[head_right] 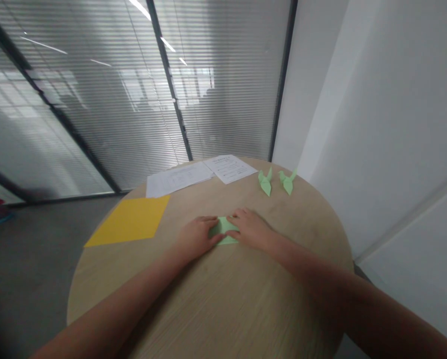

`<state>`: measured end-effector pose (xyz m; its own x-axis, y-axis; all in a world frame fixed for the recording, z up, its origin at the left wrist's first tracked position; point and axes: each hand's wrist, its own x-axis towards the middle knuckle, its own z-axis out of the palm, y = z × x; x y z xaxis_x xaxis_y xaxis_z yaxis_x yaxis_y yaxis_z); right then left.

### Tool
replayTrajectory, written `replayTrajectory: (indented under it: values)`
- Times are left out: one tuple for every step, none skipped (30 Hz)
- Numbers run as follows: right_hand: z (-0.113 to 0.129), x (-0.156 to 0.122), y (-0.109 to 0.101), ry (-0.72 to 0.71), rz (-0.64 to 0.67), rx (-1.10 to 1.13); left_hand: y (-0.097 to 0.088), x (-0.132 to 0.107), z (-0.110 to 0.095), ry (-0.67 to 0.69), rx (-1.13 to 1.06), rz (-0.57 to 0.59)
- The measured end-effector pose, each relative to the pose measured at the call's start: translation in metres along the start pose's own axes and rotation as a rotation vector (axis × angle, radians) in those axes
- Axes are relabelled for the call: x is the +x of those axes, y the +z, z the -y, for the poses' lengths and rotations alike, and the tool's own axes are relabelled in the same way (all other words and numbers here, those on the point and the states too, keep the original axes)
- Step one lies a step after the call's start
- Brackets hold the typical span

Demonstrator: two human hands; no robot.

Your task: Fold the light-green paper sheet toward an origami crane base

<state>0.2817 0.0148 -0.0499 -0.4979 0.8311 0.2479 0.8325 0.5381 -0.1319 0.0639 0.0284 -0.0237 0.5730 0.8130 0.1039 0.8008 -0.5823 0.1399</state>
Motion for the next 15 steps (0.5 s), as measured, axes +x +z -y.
replayTrajectory:
  values:
    - [0.0, -0.001, -0.001, -0.01, 0.002, 0.005, 0.001, -0.002, 0.0, 0.006, -0.011, -0.006]
    - [0.0, -0.002, -0.003, -0.02, 0.005, 0.01, 0.002, -0.003, 0.0, 0.014, -0.02, -0.01]
    - [-0.001, -0.003, -0.004, -0.03, 0.008, 0.014, 0.003, -0.004, 0.001, 0.022, -0.029, -0.012]
    - [-0.002, -0.004, -0.005, -0.041, 0.014, 0.02, 0.003, -0.004, 0.002, 0.031, -0.038, -0.011]
    - [-0.003, -0.005, -0.007, -0.052, 0.02, 0.025, 0.003, -0.005, 0.003, 0.04, -0.046, -0.01]
    - [-0.004, -0.006, -0.008, -0.063, 0.027, 0.03, 0.003, -0.006, 0.004, 0.051, -0.055, -0.008]
    - [-0.005, -0.006, -0.009, -0.072, 0.035, 0.034, 0.002, -0.006, 0.005, 0.061, -0.063, -0.005]
    - [-0.006, -0.007, -0.009, -0.079, 0.043, 0.037, 0.002, -0.007, 0.006, 0.069, -0.071, -0.002]
    - [-0.007, -0.007, -0.01, -0.083, 0.05, 0.042, 0.002, -0.008, 0.007, 0.075, -0.079, 0.001]
    - [-0.008, -0.007, -0.01, -0.087, 0.057, 0.048, 0.002, -0.009, 0.007, 0.079, -0.087, 0.004]
    - [-0.009, -0.007, -0.011, -0.089, 0.065, 0.055, 0.002, -0.01, 0.008, 0.082, -0.095, 0.007]
    - [-0.009, -0.007, -0.011, -0.091, 0.071, 0.064, 0.002, -0.011, 0.008, 0.083, -0.103, 0.011]
    - [-0.01, -0.006, -0.011, -0.091, 0.078, 0.072, 0.002, -0.012, 0.008, 0.082, -0.11, 0.015]
    - [-0.01, -0.005, -0.011, -0.091, 0.085, 0.078, 0.003, -0.013, 0.008, 0.08, -0.119, 0.022]
    - [-0.011, -0.004, -0.011, -0.092, 0.092, 0.082, 0.003, -0.014, 0.008, 0.078, -0.127, 0.029]
